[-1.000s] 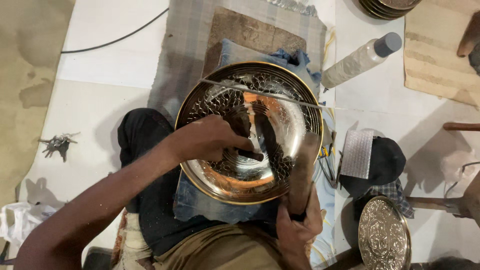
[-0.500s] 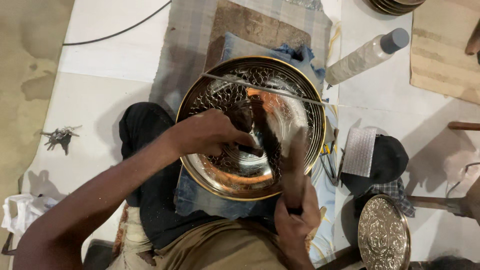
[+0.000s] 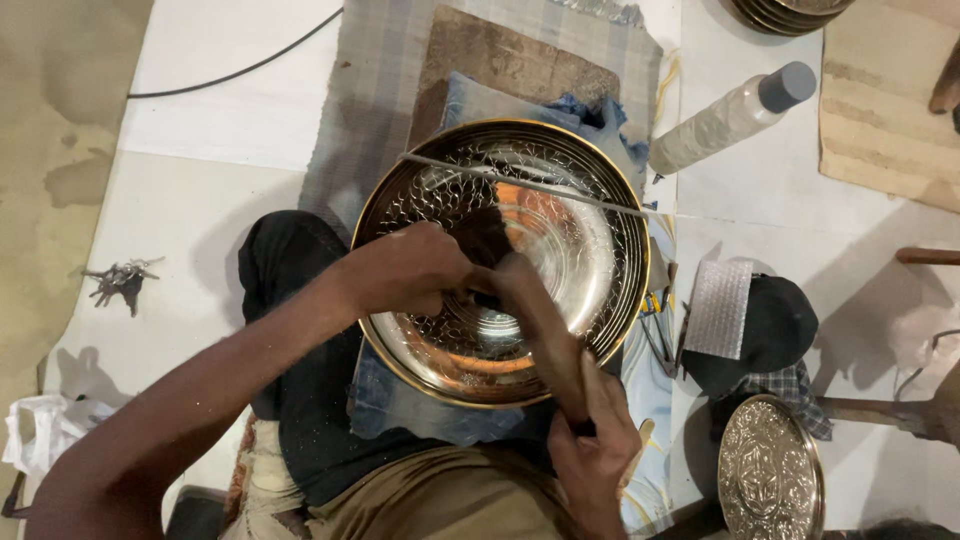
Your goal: The person sits on the floor and uses a wooden mallet to repeatedly strike a small metal punch held against the surface of a large brass plate. The person adjusts the punch position frequently to create a pattern of indentations across the plate.
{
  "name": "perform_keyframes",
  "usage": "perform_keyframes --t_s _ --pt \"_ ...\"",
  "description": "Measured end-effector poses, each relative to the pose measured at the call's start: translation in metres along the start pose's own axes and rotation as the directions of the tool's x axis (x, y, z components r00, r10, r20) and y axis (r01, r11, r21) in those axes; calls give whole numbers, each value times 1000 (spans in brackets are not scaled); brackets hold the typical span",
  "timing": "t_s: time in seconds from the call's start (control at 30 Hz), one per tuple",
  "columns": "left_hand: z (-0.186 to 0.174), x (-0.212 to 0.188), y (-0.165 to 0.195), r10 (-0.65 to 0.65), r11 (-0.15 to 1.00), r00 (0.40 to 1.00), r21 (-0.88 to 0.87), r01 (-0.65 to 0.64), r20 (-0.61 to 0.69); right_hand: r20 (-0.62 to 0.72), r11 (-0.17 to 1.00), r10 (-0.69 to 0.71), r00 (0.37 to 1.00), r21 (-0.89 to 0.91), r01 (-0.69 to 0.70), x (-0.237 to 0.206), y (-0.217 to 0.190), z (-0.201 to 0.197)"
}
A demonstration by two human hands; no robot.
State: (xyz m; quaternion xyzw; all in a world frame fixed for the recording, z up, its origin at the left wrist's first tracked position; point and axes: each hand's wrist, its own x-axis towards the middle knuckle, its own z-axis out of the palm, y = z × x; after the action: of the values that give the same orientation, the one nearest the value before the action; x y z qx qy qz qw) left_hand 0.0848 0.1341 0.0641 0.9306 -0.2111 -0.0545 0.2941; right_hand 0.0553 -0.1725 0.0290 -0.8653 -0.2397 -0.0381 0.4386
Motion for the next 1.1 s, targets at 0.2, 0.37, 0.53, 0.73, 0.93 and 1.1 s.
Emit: perform_keyframes --t_s 0.2,0.37,0.53,0.73,0.93,1.1 --pt "-1 -2 -1 -72 997 997 -24 72 11 -133 999 -15 991 28 19 -1 13 1" --pt "7 -11 1 -80 987 861 -159 -1 -503 -200 977 110 974 201 -69 -2 21 2" --pt "41 -29 14 -341 883 485 -452 -130 -805 -101 742 526 844 539 -398 4 40 4" --pt "72 -44 45 -475 640 365 -600 -481 -800 -30 779 495 868 458 -428 11 65 4" --pt "75 -61 78 -796 442 300 -844 -304 -525 -33 856 416 909 351 -379 54 82 -19" --pt "68 -44 88 -839 371 361 -913 -168 -407 178 925 232 956 265 -274 140 84 -52"
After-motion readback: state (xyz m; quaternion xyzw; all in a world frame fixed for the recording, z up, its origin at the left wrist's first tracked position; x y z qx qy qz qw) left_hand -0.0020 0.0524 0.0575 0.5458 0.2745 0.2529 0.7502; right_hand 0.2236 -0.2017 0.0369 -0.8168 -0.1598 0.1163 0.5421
